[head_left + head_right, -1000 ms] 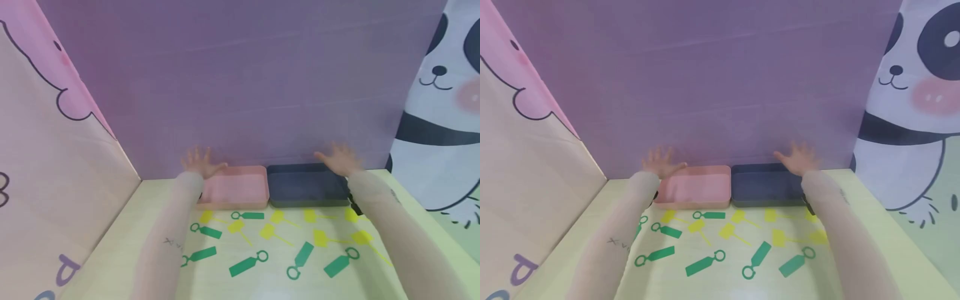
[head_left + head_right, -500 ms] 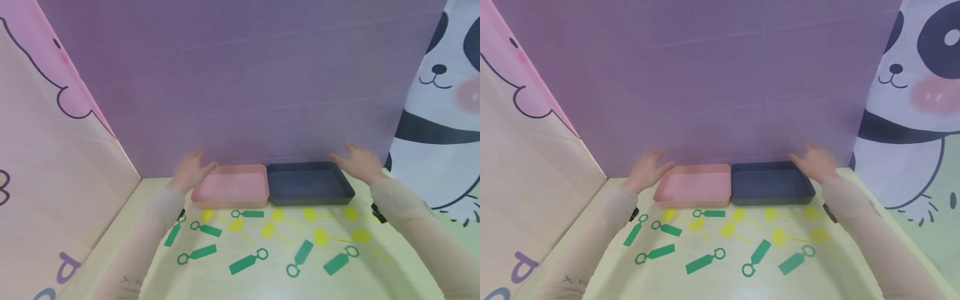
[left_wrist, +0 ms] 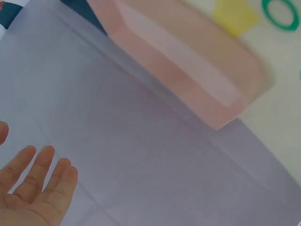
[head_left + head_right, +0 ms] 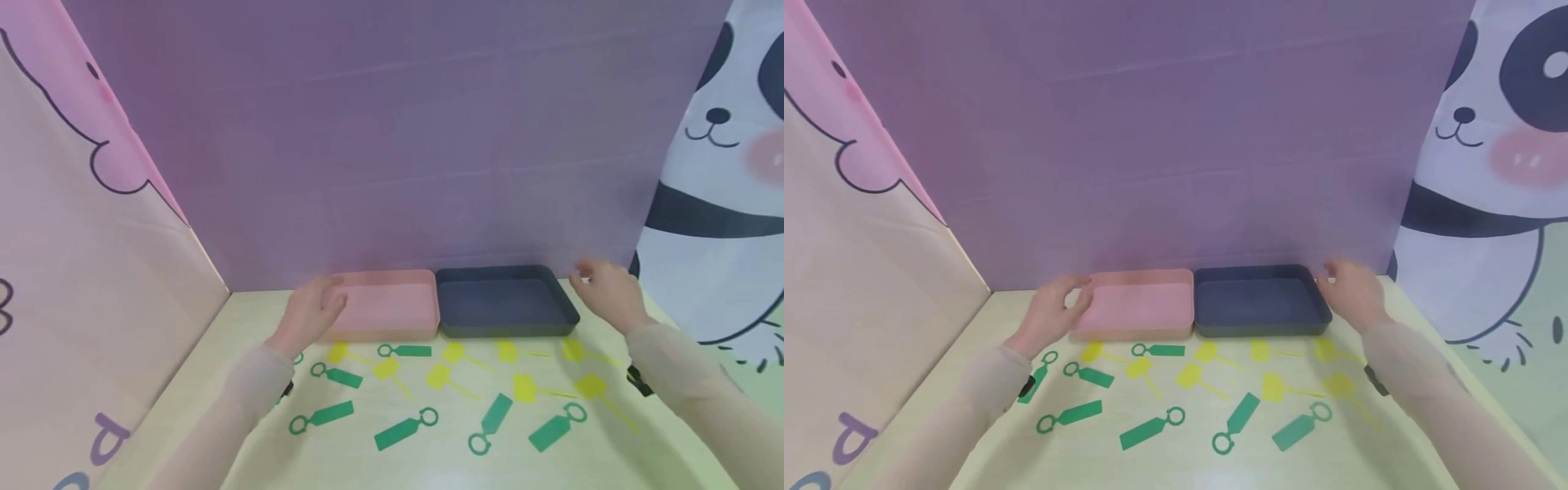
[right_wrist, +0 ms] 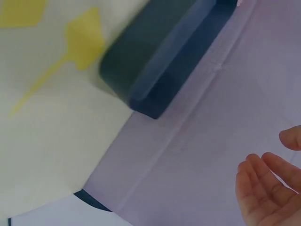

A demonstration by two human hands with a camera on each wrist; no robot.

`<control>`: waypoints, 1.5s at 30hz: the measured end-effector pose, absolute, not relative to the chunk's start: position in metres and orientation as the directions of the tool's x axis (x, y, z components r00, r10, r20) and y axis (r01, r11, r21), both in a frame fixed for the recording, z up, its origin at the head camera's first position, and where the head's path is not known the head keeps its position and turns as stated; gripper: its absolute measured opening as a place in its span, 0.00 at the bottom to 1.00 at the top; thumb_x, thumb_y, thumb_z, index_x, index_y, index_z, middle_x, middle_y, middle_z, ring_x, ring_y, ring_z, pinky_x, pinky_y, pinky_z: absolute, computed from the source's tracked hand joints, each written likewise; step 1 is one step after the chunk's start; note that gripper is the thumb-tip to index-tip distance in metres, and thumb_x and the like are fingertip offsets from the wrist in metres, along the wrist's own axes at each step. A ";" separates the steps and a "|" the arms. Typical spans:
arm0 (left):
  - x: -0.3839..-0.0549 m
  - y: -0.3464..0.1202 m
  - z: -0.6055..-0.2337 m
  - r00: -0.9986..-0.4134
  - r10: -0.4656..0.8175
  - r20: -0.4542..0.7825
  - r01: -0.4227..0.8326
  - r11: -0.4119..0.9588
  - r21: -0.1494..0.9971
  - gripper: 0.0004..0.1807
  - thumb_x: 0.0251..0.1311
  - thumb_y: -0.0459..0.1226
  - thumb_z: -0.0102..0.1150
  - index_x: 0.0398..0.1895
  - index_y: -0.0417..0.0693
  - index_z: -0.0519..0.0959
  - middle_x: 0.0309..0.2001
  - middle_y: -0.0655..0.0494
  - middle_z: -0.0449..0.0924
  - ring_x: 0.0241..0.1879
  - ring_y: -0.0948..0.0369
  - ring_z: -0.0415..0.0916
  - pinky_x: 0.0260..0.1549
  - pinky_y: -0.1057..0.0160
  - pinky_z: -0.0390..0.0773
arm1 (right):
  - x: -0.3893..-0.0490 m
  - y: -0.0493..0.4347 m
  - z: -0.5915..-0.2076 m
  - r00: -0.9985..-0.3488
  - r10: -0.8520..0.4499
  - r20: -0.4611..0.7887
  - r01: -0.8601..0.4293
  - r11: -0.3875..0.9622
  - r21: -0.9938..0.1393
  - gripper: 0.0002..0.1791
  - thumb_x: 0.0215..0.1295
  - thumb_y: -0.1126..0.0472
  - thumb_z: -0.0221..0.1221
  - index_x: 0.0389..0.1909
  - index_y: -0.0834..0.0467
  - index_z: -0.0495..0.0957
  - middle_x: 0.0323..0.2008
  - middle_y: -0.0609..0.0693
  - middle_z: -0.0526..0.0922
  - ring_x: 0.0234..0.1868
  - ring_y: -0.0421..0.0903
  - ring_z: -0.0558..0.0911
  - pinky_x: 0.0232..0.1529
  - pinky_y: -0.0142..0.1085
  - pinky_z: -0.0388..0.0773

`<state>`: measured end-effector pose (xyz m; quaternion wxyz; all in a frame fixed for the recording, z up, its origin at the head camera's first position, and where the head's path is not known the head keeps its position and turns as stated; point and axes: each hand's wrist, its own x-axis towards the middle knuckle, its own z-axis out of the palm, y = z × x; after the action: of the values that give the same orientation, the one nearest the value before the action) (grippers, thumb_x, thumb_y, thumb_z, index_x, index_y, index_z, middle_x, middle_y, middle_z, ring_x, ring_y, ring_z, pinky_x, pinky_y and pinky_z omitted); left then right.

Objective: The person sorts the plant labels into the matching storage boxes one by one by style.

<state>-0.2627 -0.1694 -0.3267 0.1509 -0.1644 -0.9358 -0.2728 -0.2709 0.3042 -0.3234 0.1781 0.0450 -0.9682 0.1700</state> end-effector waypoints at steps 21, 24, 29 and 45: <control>-0.242 -0.170 -0.394 -0.944 0.209 0.256 0.320 0.769 0.553 0.15 0.60 0.39 0.54 0.49 0.44 0.78 0.47 0.50 0.81 0.47 0.53 0.78 0.44 0.54 0.79 | -0.281 0.340 -0.388 -0.980 -0.059 0.190 -0.116 0.944 -0.308 0.21 0.61 0.58 0.52 0.42 0.76 0.74 0.35 0.70 0.80 0.34 0.67 0.78 0.32 0.56 0.74; -0.241 -0.168 -0.396 -0.946 0.200 0.254 0.312 0.768 0.559 0.15 0.59 0.38 0.54 0.48 0.43 0.78 0.45 0.51 0.82 0.46 0.54 0.78 0.42 0.55 0.79 | -0.292 0.342 -0.393 -0.981 -0.057 0.183 -0.116 0.935 -0.334 0.22 0.61 0.56 0.52 0.41 0.75 0.75 0.37 0.69 0.81 0.36 0.67 0.78 0.33 0.56 0.74; -0.242 -0.165 -0.398 -0.962 0.170 0.215 0.266 0.773 0.577 0.14 0.58 0.38 0.56 0.47 0.45 0.79 0.44 0.52 0.82 0.46 0.55 0.79 0.44 0.55 0.79 | -0.311 0.344 -0.402 -0.991 -0.023 0.131 -0.068 0.933 -0.354 0.23 0.60 0.54 0.54 0.41 0.73 0.77 0.40 0.70 0.79 0.39 0.68 0.77 0.35 0.55 0.74; -0.246 -0.162 -0.406 -0.964 0.193 0.182 0.263 0.781 0.566 0.13 0.59 0.38 0.55 0.45 0.45 0.80 0.44 0.53 0.82 0.45 0.54 0.79 0.43 0.54 0.79 | -0.329 0.345 -0.413 -0.993 0.075 0.086 0.040 0.934 -0.354 0.18 0.55 0.61 0.55 0.39 0.73 0.76 0.40 0.69 0.79 0.40 0.68 0.76 0.40 0.59 0.71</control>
<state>-0.2460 -0.1619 -0.4059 0.0570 -0.1211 -0.9420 -0.3079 -0.3290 0.3448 -0.4134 0.0493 -0.0293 -0.9822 0.1787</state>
